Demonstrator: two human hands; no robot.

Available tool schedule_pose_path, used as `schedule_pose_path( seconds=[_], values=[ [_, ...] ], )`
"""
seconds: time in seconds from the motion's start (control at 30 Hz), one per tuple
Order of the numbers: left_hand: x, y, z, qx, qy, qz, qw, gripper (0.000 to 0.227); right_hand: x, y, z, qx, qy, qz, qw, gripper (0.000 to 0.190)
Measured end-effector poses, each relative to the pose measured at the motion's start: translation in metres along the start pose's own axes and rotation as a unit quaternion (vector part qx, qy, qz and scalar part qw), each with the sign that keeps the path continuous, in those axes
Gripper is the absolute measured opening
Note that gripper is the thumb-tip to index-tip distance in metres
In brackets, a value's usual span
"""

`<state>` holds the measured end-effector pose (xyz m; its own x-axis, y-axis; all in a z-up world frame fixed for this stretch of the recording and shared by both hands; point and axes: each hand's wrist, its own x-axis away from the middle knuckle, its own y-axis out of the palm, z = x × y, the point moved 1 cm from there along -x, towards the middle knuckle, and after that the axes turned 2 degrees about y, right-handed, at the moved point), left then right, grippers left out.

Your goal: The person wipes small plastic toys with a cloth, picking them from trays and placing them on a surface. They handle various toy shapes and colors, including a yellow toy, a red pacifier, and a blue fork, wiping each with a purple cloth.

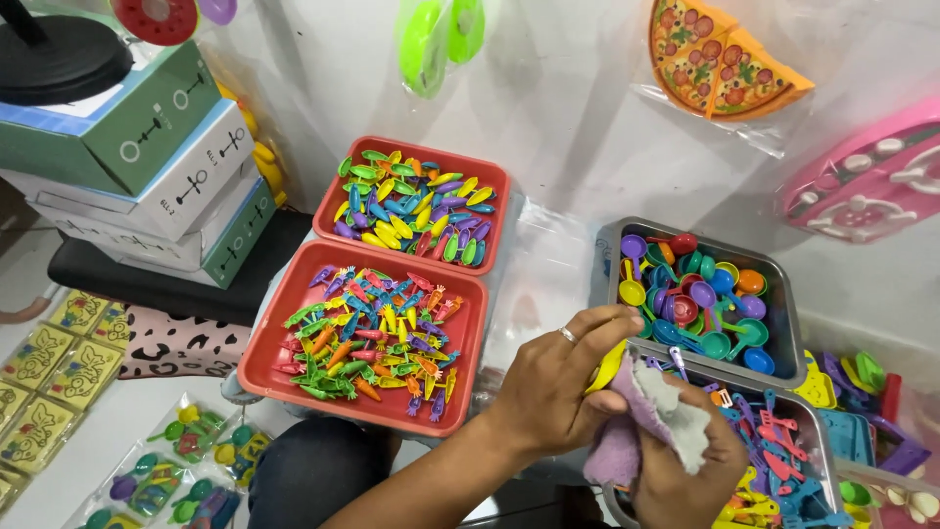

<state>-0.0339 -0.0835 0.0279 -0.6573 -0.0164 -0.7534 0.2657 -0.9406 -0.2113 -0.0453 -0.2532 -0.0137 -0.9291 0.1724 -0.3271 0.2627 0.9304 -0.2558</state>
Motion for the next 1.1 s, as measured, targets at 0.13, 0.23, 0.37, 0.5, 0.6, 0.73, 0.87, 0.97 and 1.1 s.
schedule_pose_path(
  seconds=[0.13, 0.23, 0.37, 0.5, 0.6, 0.73, 0.87, 0.97, 1.1],
  values=[
    [-0.005, -0.007, 0.004, 0.113, -0.075, 0.016, 0.991, 0.069, -0.005, 0.010, -0.008, 0.001, -0.085, -0.073, 0.994, 0.039],
    [-0.009, -0.008, -0.001, 0.145, -0.112, 0.040, 0.982, 0.070, -0.009, 0.022, -0.020, 0.023, -0.126, -0.135, 0.983, 0.041],
    [-0.003, 0.003, -0.026, 0.327, -0.198, 0.083, 0.920, 0.065, -0.011, 0.023, -0.039, 0.094, -0.194, -0.182, 0.959, 0.052],
    [-0.004, -0.003, -0.024, 0.400, -0.238, 0.122, 0.877, 0.059, -0.009, 0.029, -0.045, 0.110, -0.293, -0.181, 0.932, 0.046],
    [-0.001, 0.000, -0.029, 0.412, -0.235, 0.148, 0.868, 0.063, -0.007, 0.030, -0.041, 0.101, -0.320, -0.184, 0.924, 0.046],
    [-0.002, 0.000, -0.022, 0.387, -0.210, 0.193, 0.877, 0.068, -0.006, 0.032, -0.044, 0.100, -0.337, -0.167, 0.921, 0.036],
    [0.000, 0.001, -0.017, 0.363, -0.171, 0.196, 0.895, 0.071, -0.009, 0.029, -0.048, 0.140, -0.339, -0.150, 0.918, 0.035],
    [-0.002, -0.002, -0.014, 0.309, -0.143, 0.192, 0.920, 0.071, -0.014, 0.027, -0.049, 0.181, -0.311, -0.129, 0.924, 0.045],
    [-0.003, -0.004, -0.010, 0.381, -0.163, 0.143, 0.899, 0.068, -0.014, 0.024, -0.054, 0.143, -0.288, -0.124, 0.939, 0.042]
  ],
)
